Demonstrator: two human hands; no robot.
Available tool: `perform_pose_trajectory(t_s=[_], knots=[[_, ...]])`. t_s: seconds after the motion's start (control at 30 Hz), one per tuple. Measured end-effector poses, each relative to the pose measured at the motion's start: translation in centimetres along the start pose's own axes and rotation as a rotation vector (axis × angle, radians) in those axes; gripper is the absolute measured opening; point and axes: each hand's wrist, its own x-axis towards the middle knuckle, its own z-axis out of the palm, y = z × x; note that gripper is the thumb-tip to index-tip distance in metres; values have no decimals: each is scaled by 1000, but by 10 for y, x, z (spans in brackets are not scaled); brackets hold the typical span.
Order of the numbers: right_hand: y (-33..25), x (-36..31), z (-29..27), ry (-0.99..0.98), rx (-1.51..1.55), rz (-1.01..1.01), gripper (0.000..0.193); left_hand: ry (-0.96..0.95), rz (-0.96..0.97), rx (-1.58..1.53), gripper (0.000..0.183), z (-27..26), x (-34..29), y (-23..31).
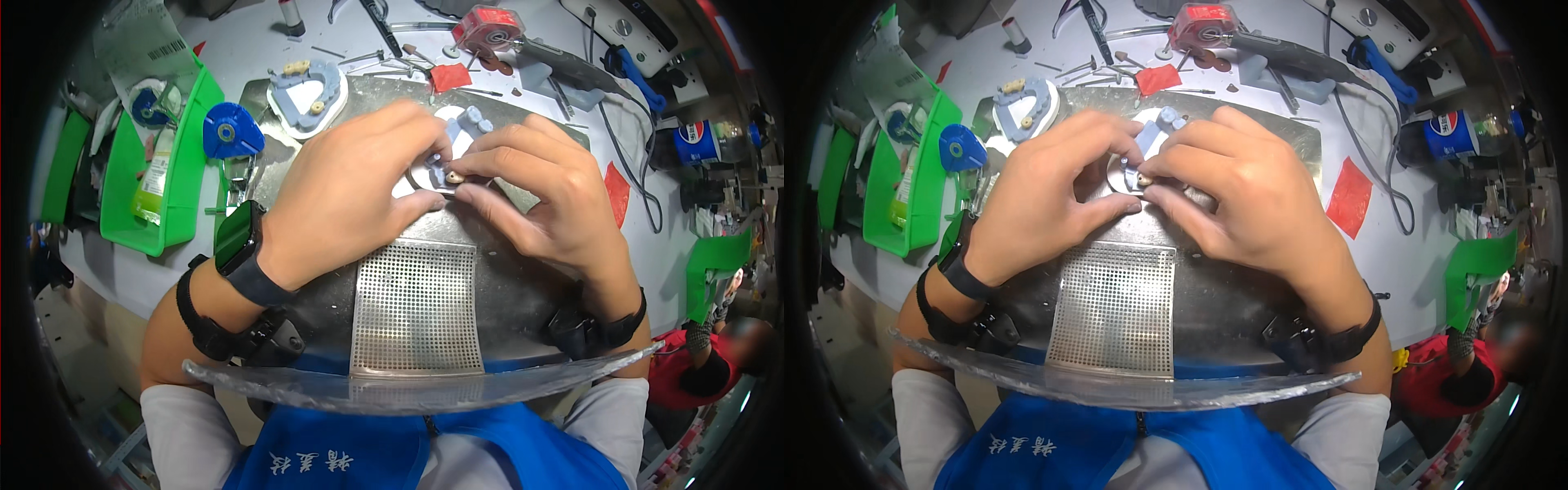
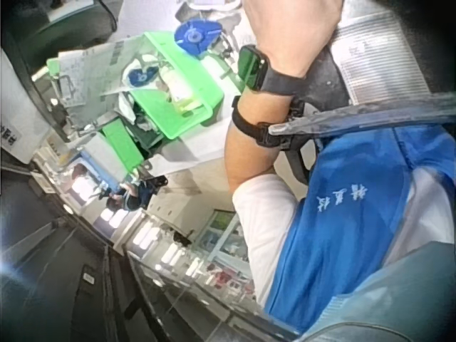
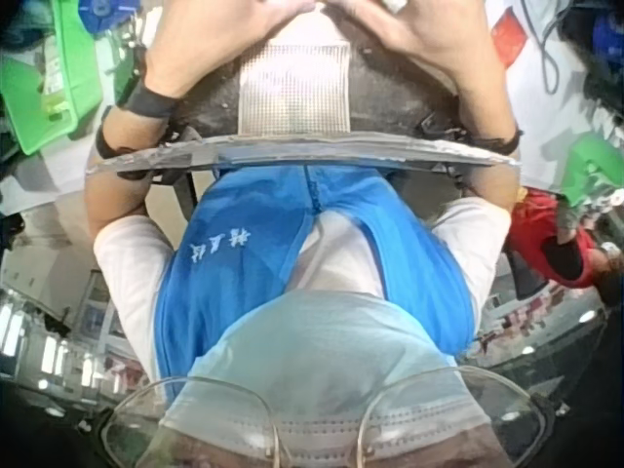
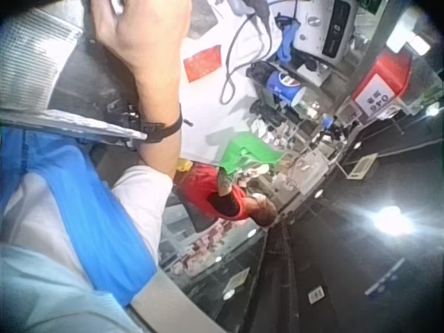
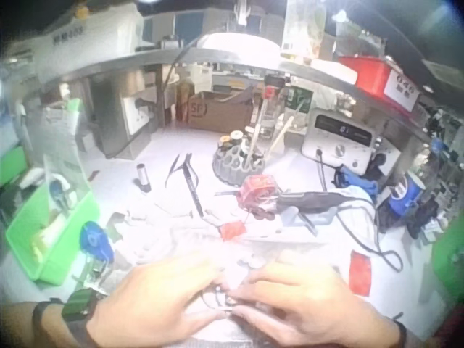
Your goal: Grinding and fitting dental crowns into a dental mold using a rotary tool.
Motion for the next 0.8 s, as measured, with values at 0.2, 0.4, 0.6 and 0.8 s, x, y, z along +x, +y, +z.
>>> perform_pose_trajectory(t_s=[0.2, 0.4, 0.6, 0.8], knots=[[-5, 1, -7, 114, -6, -23, 53, 14, -101, -264, 43, -15, 6, 3], [-8, -2, -4, 223, -111, -23, 51, 17, -79, -340, 54, -11, 2, 15], [-4, -2, -4, 266, -123, -77, 46, 43, 18, -319, 56, -11, 2, 9], [-5, -1, -4, 287, -62, -42, 47, 38, 29, -300, 55, -12, 2, 10]])
